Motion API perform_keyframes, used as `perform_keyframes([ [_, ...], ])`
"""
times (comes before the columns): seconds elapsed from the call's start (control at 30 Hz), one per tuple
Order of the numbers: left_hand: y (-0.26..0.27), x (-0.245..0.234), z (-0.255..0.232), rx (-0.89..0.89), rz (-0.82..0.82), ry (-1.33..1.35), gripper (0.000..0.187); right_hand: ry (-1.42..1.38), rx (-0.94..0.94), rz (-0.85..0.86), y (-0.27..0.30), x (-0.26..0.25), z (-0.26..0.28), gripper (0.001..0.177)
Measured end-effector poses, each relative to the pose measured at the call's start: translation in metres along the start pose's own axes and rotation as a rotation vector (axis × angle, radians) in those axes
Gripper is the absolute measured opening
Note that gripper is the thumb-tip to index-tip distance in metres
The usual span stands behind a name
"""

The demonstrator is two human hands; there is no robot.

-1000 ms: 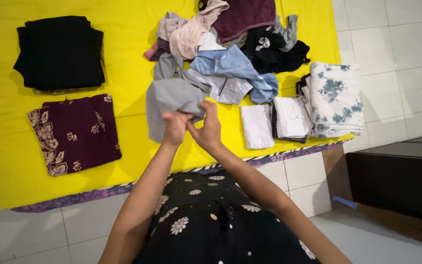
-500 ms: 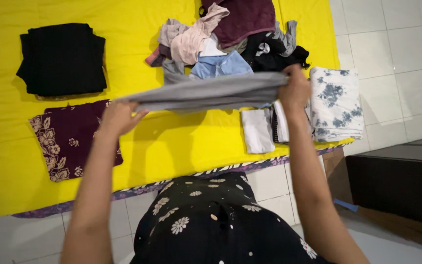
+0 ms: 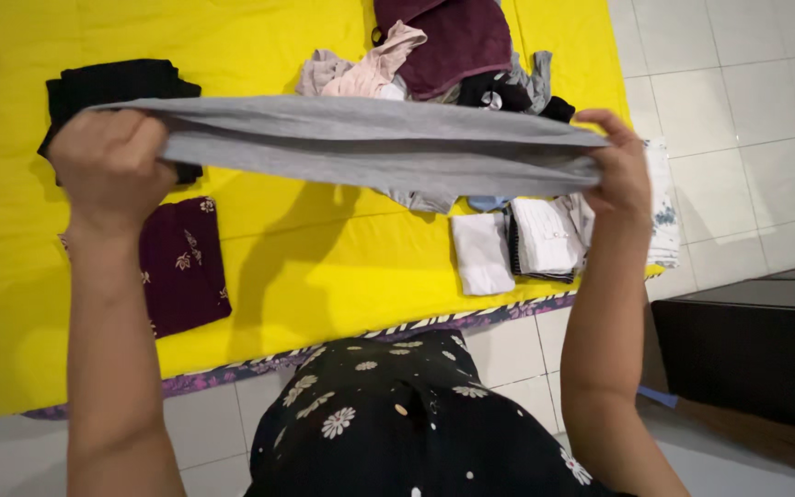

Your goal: The person folds several clothing items including a floral top, black shorts, a white tank top, and striped fabric on a yellow bed.

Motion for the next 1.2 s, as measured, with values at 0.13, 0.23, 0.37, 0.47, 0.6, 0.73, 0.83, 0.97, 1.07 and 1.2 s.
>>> perform_keyframes([
  [0.13,-0.005,-0.01,-0.012,-0.004,-0.128,0.053,0.02,-0.374,-0.186,0.049,-0.018,0.016,0.012,0.027],
  [0.23,-0.013,0.044,-0.016,0.01,0.021,-0.006,0.013,-0.113,0.141,-0.242,-0.07,0.041,-0.058,0.013],
  [0.37,-0.041,0.032,0.021,0.061,-0.06,-0.255,0.013,-0.221,-0.229,-0.243,-0.112,0.05,-0.05,0.008],
  [0.47,-0.052,-0.016,0.03,0.055,-0.248,-0.268,0.012,-0.336,-0.362,-0.155,-0.105,0.068,0.003,0.014],
  [0.6,0.004,-0.055,0.04,-0.015,-0.227,-0.191,0.013,-0.326,-0.432,-0.018,-0.055,0.093,0.051,0.008],
  [0.73,0.102,-0.035,0.034,-0.058,-0.012,-0.146,0.016,0.034,-0.155,0.099,-0.008,0.069,-0.006,0.006],
  [0.83,0.181,0.005,0.008,-0.043,0.205,-0.103,0.018,0.217,0.036,0.096,0.028,0.03,-0.116,0.004],
  [0.97,0.276,0.055,-0.038,0.023,0.52,0.046,0.017,0.407,0.286,0.018,0.101,-0.028,-0.261,0.012],
  [1.07,0.338,0.083,-0.062,0.083,0.775,0.053,0.016,0.654,0.415,0.052,0.154,-0.056,-0.317,0.018],
  [1.2,0.399,0.099,-0.092,0.025,1.189,0.032,0.016,1.398,0.304,0.452,0.201,-0.065,-0.333,0.027],
])
Point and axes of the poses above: each hand's wrist, its own y-axis away from the middle knuckle, its own x-axis out of the palm, z = x × y, the point moved 4 cm from there along -y, towards the middle knuckle, and after that the axes turned 10 degrees about -x, right-handed, at the moved point
